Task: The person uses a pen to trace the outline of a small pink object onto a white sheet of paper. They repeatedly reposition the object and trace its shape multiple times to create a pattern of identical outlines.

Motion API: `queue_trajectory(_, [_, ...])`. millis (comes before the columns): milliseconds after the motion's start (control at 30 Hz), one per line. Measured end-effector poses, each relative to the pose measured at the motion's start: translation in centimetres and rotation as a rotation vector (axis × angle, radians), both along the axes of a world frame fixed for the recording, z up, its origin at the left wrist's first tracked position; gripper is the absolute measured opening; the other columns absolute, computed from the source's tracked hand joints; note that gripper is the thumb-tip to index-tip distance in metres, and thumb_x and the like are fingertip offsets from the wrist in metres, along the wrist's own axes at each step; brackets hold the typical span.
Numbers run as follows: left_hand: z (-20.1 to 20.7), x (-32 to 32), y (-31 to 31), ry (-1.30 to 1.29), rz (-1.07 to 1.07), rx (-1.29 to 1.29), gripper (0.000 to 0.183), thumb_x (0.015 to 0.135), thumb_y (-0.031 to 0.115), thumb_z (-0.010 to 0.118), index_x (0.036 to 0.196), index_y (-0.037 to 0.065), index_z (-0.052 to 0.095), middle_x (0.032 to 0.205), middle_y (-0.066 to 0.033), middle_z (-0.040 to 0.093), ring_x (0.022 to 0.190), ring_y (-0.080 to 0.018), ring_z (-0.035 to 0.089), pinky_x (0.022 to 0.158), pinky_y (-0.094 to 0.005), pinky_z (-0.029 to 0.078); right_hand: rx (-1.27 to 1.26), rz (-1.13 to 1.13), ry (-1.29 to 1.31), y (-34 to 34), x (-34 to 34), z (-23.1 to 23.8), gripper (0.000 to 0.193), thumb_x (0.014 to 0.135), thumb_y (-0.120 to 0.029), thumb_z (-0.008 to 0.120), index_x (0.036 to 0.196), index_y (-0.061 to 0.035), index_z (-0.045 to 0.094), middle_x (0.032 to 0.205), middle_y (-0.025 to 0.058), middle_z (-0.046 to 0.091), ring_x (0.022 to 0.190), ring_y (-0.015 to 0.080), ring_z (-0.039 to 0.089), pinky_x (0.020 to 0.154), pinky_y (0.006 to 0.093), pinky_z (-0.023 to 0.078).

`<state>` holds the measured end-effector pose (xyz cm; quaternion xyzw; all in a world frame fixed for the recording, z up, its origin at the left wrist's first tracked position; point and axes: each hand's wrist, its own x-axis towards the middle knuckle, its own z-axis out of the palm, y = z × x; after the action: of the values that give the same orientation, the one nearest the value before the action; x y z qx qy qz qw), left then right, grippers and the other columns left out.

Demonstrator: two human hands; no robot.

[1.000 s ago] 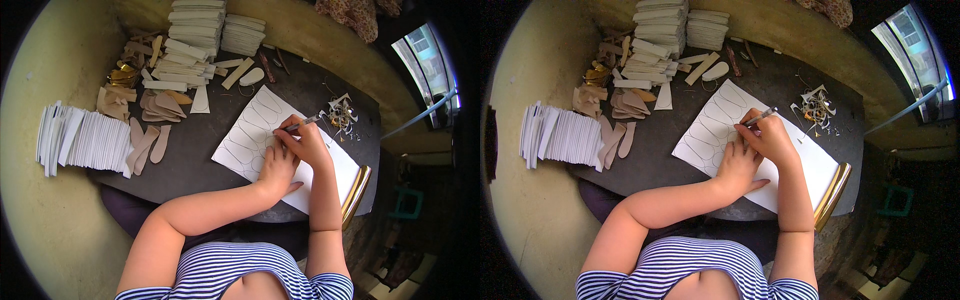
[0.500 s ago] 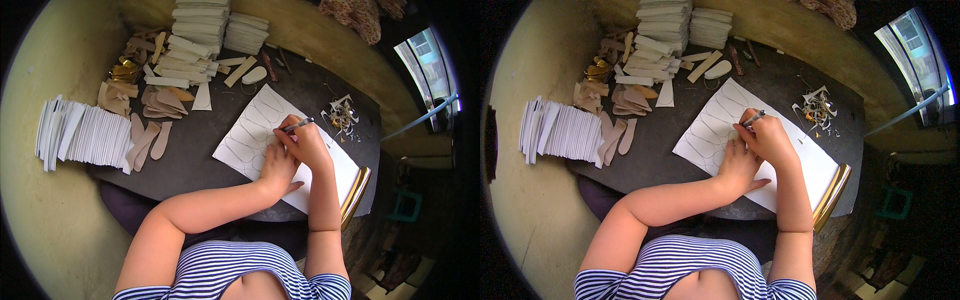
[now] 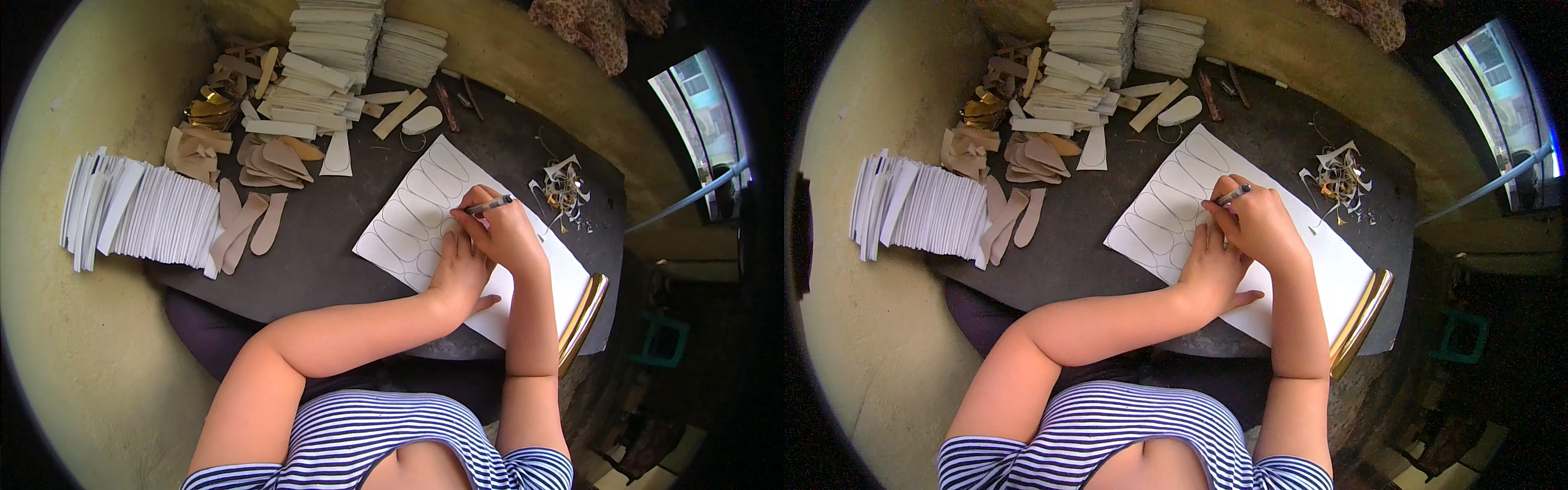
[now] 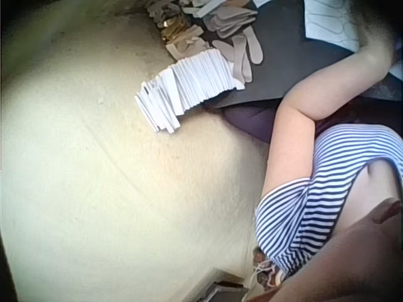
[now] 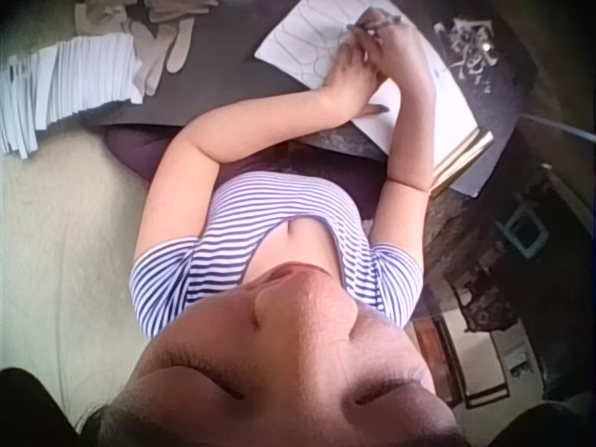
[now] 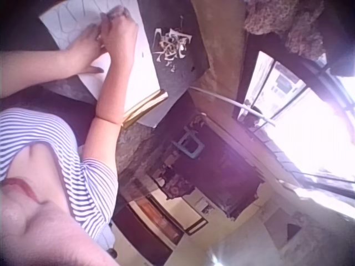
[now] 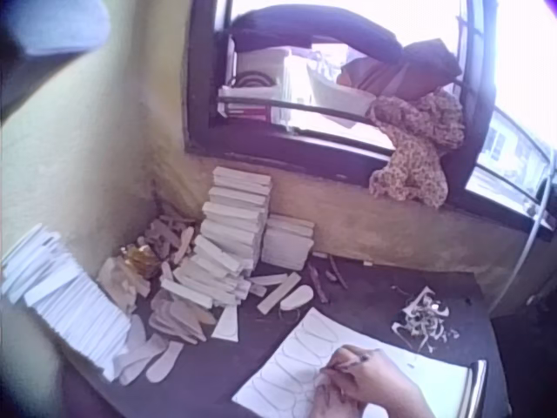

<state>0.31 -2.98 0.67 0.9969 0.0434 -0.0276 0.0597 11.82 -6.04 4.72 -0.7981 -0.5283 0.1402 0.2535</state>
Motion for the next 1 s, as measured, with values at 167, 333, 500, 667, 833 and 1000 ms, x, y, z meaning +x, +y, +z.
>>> queue_trajectory(167, [-0.03, 0.14, -0.01, 0.01, 0.0, 0.009, 0.083, 0.081, 0.066, 0.052, 0.135, 0.003, 0.044, 0.133, -0.0247, 0.043, 0.123, -0.0416, 0.039, 0.102, -0.0482, 0.029, 0.015, 0.004, 0.021, -0.03, 0.15, -0.16, 0.015, 0.077, -0.007, 0.071, 0.082, 0.0005, 0.059, 0.079, 0.0126, 0.062, 0.066, 0.0293, 0.062, 0.059, 0.0341, 0.05])
queue_trajectory(333, [-0.16, 0.01, 0.03, -0.024, 0.006, 0.012, 0.082, 0.08, 0.065, 0.054, 0.133, 0.003, 0.047, 0.131, -0.0242, 0.044, 0.12, -0.0404, 0.04, 0.1, -0.0472, 0.031, 0.012, -0.001, 0.009, 0.06, 0.01, 0.04, 0.014, 0.077, -0.006, 0.071, 0.082, 0.0003, 0.059, 0.079, 0.0125, 0.062, 0.067, 0.0291, 0.062, 0.06, 0.0338, 0.05])
queue_trajectory(500, [-0.24, 0.01, -0.04, -0.062, 0.014, 0.004, 0.081, 0.079, 0.063, 0.056, 0.132, 0.003, 0.047, 0.13, -0.0246, 0.045, 0.12, -0.0404, 0.04, 0.099, -0.0461, 0.031, 0.078, 0.017, 0.019, -0.03, 0.2, -0.25, 0.013, 0.077, -0.005, 0.07, 0.082, 0.0002, 0.059, 0.08, 0.0126, 0.062, 0.068, 0.0292, 0.062, 0.06, 0.0338, 0.05])
queue_trajectory(667, [-0.54, 0.05, 0.05, -0.053, 0.006, -0.026, 0.081, 0.079, 0.062, 0.057, 0.132, 0.003, 0.047, 0.129, -0.025, 0.045, 0.119, -0.0406, 0.04, 0.098, -0.0453, 0.032, 0.026, 0.017, 0.023, -0.06, 0.32, -0.32, 0.012, 0.077, -0.004, 0.07, 0.082, 0.0001, 0.059, 0.08, 0.0121, 0.062, 0.069, 0.0281, 0.062, 0.061, 0.0334, 0.05])
queue_trajectory(833, [-0.2, 0.01, 0.01, -0.064, 0.009, 0.0, 0.081, 0.079, 0.063, 0.057, 0.133, 0.003, 0.046, 0.128, -0.0251, 0.046, 0.119, -0.0406, 0.04, 0.097, -0.045, 0.032, 0.081, 0.024, 0.021, -0.24, 0.36, -0.55, 0.013, 0.077, -0.004, 0.07, 0.083, 0.0002, 0.059, 0.08, 0.0116, 0.063, 0.07, 0.0267, 0.063, 0.061, 0.0329, 0.05])
queue_trajectory(1000, [-0.48, -0.05, -0.04, -0.076, 0.009, 0.004, 0.084, 0.078, 0.063, 0.057, 0.133, 0.001, 0.045, 0.129, -0.026, 0.044, 0.12, -0.0414, 0.04, 0.098, -0.0457, 0.032, 0.016, 0.002, 0.058, -0.22, 0.43, -0.46, 0.014, 0.078, -0.005, 0.07, 0.084, 0.0001, 0.059, 0.081, 0.0111, 0.063, 0.071, 0.0254, 0.064, 0.062, 0.0321, 0.051])
